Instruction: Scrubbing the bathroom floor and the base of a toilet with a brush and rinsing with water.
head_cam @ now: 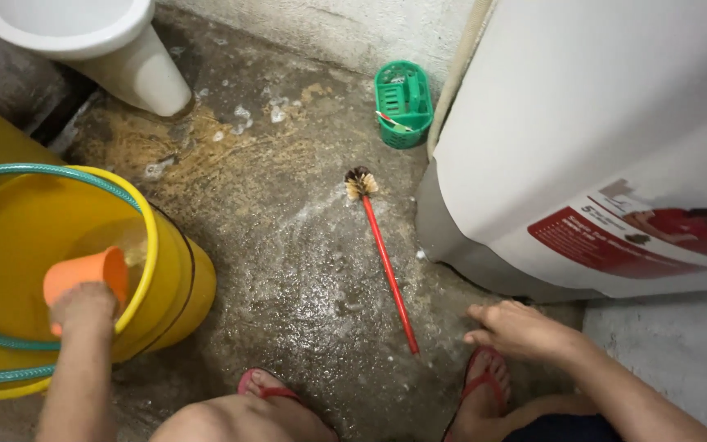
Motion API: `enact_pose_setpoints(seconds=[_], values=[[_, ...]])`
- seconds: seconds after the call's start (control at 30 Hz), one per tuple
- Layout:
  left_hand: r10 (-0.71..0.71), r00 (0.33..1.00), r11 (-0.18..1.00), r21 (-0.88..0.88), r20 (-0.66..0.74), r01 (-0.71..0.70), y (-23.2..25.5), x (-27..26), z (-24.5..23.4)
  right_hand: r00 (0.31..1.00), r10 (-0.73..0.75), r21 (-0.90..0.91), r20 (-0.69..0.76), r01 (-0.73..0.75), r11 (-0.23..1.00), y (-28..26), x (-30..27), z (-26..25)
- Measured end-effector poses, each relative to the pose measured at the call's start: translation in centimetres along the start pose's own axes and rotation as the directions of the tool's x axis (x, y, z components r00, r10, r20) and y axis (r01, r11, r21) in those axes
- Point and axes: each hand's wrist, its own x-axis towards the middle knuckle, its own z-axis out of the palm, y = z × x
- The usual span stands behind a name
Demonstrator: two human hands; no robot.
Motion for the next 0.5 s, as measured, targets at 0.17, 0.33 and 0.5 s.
enact_pose_setpoints(seconds=[0.17,0.33,0.5], values=[[-0.240,0.958,0.807,-0.517,0.155,0.286,-1.7,2.1,2.0,1.000,0.014,0.022,0.024,-0.014,1.000,-0.3,-0.1,0.3],[-0.267,0.940,0.618,-0.711,0.214,0.337,-7.1,7.0,8.2,1.000,0.010,0.042,0.027,-0.011,0.999,-0.8,-0.9,0.1],[-0.366,0.905,0.056,-0.966,0.216,0.254,-7.2,5.7,8.9,1.000,-0.012,0.041,0.013,0.012,0.999,-0.4,-0.4,0.5]])
